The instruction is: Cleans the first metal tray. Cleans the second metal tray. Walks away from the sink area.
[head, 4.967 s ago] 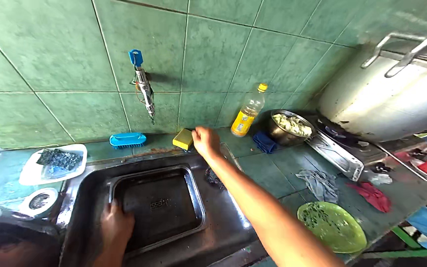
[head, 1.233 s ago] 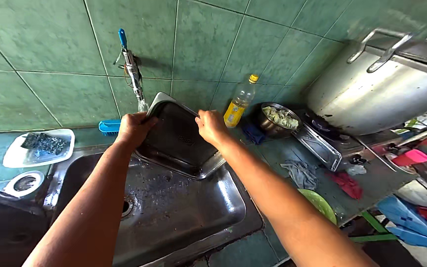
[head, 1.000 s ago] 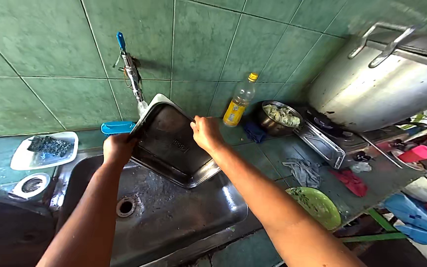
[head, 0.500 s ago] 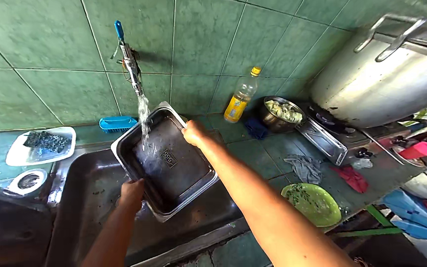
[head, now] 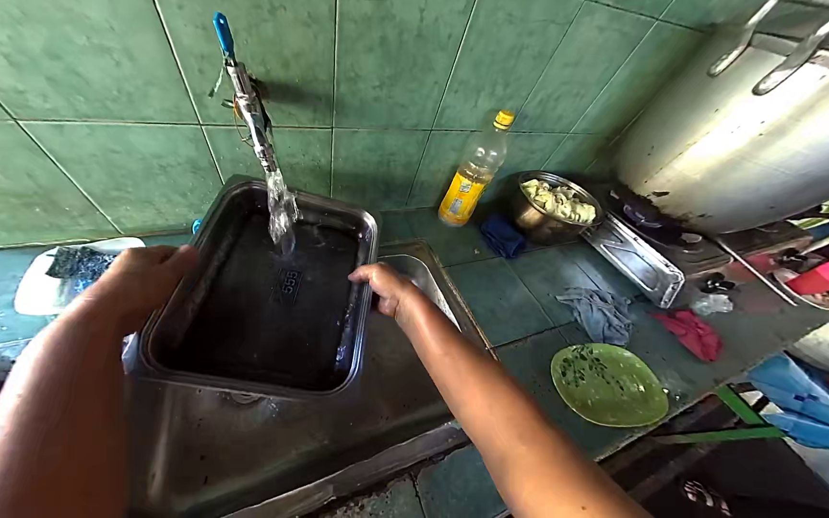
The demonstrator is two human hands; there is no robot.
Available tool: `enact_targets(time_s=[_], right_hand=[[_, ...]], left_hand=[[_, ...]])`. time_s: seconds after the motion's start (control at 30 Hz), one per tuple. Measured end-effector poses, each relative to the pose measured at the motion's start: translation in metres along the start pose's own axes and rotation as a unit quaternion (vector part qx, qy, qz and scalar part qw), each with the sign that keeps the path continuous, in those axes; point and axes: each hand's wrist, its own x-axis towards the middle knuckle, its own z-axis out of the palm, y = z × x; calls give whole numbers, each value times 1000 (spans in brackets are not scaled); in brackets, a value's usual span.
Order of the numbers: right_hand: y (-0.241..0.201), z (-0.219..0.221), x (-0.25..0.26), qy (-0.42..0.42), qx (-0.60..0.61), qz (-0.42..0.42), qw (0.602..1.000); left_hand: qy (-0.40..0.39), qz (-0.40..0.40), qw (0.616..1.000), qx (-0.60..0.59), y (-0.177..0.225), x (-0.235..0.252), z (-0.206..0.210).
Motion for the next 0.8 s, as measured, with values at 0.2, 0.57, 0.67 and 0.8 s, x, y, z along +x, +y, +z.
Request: enact_targets(time_s=[0.2, 0.57, 0.67, 0.8], right_hand=[[-57, -27, -15, 33, 67, -26, 997], [-62, -8, -19, 2, 82, -32, 996], [-57, -15, -13, -5, 85, -53, 995], [-59, -25, -13, 2, 85, -54, 995]], left_hand=[[36, -93, 984, -146, -69, -34, 87], [-495, 418, 744, 162, 6, -108, 350], [-460, 479, 724, 186, 9, -100, 369], [-337, 439, 797, 243, -10, -70, 364]])
